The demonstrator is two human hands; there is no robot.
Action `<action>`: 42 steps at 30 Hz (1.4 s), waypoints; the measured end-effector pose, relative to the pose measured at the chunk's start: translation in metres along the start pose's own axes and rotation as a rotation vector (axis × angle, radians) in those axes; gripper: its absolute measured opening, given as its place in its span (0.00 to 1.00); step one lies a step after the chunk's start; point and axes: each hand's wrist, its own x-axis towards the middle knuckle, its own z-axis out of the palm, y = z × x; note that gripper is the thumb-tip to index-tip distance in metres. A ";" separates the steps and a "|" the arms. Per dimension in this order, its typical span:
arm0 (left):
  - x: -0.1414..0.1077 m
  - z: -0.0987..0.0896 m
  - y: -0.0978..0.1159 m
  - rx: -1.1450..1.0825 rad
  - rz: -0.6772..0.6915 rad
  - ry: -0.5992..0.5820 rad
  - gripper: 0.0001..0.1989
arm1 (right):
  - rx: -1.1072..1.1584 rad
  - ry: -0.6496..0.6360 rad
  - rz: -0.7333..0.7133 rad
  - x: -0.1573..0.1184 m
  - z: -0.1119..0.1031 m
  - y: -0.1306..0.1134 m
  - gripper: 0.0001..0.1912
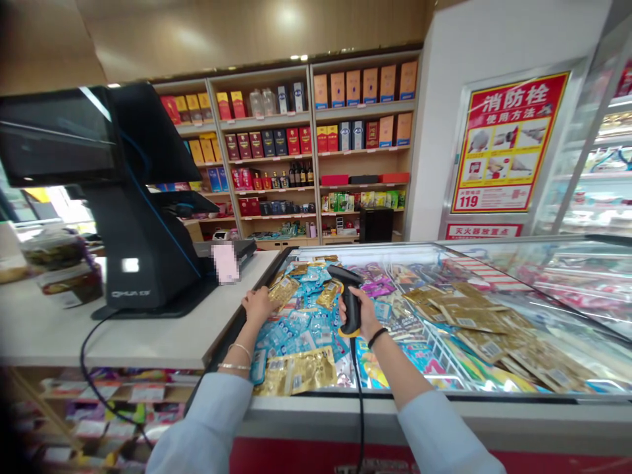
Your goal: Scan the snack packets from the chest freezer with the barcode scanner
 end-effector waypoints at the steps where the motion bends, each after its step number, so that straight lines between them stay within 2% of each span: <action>1: 0.001 0.000 0.000 -0.077 0.016 -0.005 0.18 | 0.000 -0.003 -0.004 0.000 0.000 0.000 0.15; 3: 0.003 -0.001 0.000 -0.281 0.024 0.013 0.15 | -0.002 -0.017 -0.017 -0.001 0.002 -0.002 0.16; 7: 0.005 0.000 0.002 -0.743 0.001 0.128 0.13 | -0.020 -0.041 -0.033 -0.005 0.008 -0.008 0.16; 10: 0.004 -0.002 0.004 -0.900 0.038 0.219 0.11 | -0.041 -0.041 -0.038 -0.008 0.013 -0.009 0.15; 17: -0.005 -0.013 0.014 -0.924 0.113 0.303 0.12 | -0.120 -0.025 -0.017 -0.009 0.022 0.000 0.17; 25: -0.009 -0.022 0.022 -0.985 0.044 0.329 0.12 | -0.133 -0.031 -0.002 -0.010 0.025 -0.003 0.18; 42: -0.009 -0.018 0.019 -0.919 0.064 0.332 0.12 | -0.133 -0.065 0.031 -0.011 0.027 0.001 0.18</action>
